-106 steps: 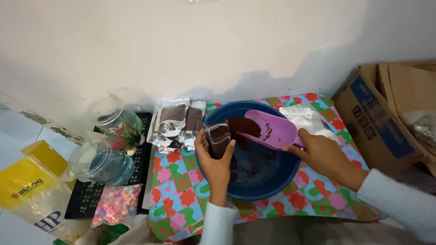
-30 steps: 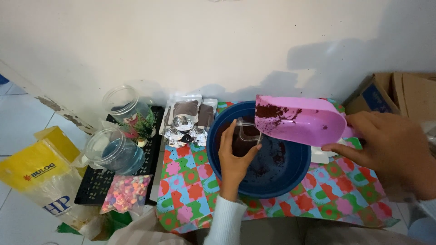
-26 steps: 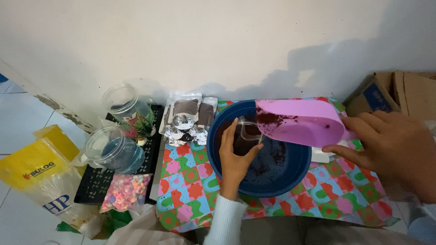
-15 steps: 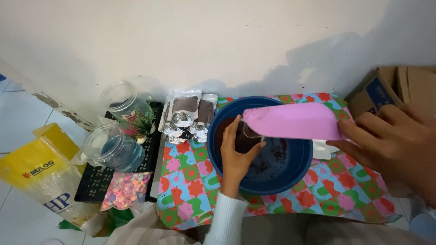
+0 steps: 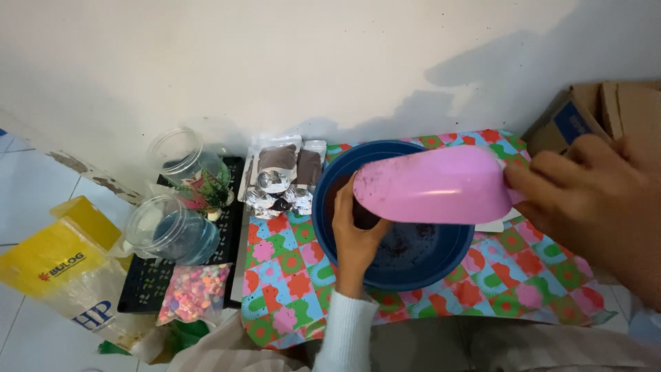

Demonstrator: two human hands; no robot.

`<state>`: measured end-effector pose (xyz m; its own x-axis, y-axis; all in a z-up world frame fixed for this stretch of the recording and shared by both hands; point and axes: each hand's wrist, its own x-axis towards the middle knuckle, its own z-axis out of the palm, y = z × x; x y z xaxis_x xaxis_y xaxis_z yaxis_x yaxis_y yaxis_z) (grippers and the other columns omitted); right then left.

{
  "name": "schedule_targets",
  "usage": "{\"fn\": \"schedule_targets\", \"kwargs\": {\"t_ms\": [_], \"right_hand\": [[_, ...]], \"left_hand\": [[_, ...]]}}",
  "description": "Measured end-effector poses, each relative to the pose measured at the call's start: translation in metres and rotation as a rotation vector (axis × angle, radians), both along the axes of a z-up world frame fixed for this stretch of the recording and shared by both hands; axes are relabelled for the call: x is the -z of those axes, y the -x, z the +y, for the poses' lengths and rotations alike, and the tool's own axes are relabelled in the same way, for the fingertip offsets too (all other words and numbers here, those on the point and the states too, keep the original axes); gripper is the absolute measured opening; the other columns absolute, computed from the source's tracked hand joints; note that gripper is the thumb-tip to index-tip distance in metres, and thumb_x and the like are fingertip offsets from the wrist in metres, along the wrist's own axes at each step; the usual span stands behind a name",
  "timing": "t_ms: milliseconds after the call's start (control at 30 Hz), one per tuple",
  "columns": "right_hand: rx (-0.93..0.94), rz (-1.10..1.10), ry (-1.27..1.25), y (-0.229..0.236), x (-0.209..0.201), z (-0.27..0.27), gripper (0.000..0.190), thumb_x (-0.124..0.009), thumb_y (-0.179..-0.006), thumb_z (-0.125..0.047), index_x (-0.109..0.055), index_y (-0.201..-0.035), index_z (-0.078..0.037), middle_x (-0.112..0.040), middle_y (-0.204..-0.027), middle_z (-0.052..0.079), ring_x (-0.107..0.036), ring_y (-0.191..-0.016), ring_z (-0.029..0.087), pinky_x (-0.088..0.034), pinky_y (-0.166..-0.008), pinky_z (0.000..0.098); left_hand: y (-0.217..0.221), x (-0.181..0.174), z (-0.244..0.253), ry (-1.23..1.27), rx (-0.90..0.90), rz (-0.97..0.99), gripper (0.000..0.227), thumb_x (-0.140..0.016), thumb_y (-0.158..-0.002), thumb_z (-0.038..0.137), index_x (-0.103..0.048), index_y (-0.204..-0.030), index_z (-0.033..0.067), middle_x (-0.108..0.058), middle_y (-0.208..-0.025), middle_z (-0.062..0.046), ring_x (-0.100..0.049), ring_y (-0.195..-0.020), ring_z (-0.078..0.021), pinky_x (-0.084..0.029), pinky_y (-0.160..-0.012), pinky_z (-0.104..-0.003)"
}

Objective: The person scoops a dark brown granulated substance from a large blue bowl into several small clear and silver foil bags using a pink plastic scoop, then seals the bags by hand.

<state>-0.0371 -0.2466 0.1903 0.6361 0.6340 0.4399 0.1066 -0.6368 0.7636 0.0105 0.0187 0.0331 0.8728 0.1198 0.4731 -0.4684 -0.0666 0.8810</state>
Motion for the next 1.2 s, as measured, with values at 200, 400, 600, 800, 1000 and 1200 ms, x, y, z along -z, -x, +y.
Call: {"fn": "schedule_targets", "kwargs": {"t_ms": [200,400,600,800,1000,1200], "right_hand": [[0.508,0.485,-0.433,-0.020,0.006,0.003,0.058,-0.058,-0.082,-0.078,-0.067,-0.120,-0.034,-0.077,-0.085,-0.009,-0.076,-0.085,0.016,-0.057,-0.064,0.0336],[0.833,1.085,-0.679,-0.039,0.032,0.027,0.065,-0.047,-0.087,-0.077,-0.060,-0.127,-0.028,-0.081,-0.104,0.002,-0.079,-0.092,0.022,-0.061,-0.078,0.0400],[0.725,1.170,-0.787,-0.056,0.084,0.035,0.054,-0.053,-0.093,-0.065,-0.062,-0.124,-0.021,-0.078,-0.100,0.012,-0.074,-0.091,0.030,-0.052,-0.068,0.0426],[0.599,1.176,-0.860,-0.065,0.107,0.056,0.068,-0.049,-0.097,-0.065,-0.062,-0.131,-0.008,-0.076,-0.107,0.028,-0.071,-0.109,0.047,-0.055,-0.091,0.0592],[0.492,1.174,-0.992,-0.068,0.123,0.083,0.058,-0.048,-0.103,-0.051,-0.058,-0.136,-0.005,-0.076,-0.100,0.024,-0.076,-0.098,0.039,-0.060,-0.084,0.0511],[0.451,1.199,-1.092,-0.067,0.107,0.078,0.063,-0.053,-0.097,-0.061,-0.063,-0.127,-0.006,-0.075,-0.108,0.026,-0.071,-0.108,0.046,-0.055,-0.091,0.0561]], "left_hand": [[-0.002,0.011,0.000,0.035,-0.163,0.054,0.082,-0.086,-0.079,0.027,-0.046,-0.150,0.0143,-0.055,-0.137,-0.011,-0.054,-0.131,-0.0282,-0.048,-0.108,-0.043],[-0.001,0.011,0.001,0.155,-0.218,0.075,0.075,-0.082,-0.083,0.020,-0.047,-0.149,0.0092,-0.056,-0.141,-0.011,-0.055,-0.134,-0.0278,-0.049,-0.112,-0.042],[-0.002,0.012,0.000,0.207,-0.232,0.104,0.075,-0.081,-0.083,0.024,-0.047,-0.148,0.0074,-0.055,-0.144,-0.013,-0.055,-0.135,-0.0277,-0.050,-0.111,-0.040],[-0.003,0.016,-0.002,0.228,-0.223,0.050,0.082,-0.089,-0.079,0.015,-0.048,-0.149,0.0039,-0.057,-0.127,-0.015,-0.056,-0.126,-0.0299,-0.036,-0.113,-0.046],[-0.006,0.016,-0.007,0.221,-0.228,0.037,0.081,-0.088,-0.079,0.008,-0.046,-0.149,0.0021,-0.056,-0.128,-0.017,-0.054,-0.127,-0.0307,-0.035,-0.114,-0.049],[-0.006,0.018,-0.008,0.245,-0.238,0.027,0.079,-0.089,-0.080,0.013,-0.049,-0.148,0.0037,-0.058,-0.127,-0.016,-0.058,-0.125,-0.0315,-0.038,-0.111,-0.048]]}}
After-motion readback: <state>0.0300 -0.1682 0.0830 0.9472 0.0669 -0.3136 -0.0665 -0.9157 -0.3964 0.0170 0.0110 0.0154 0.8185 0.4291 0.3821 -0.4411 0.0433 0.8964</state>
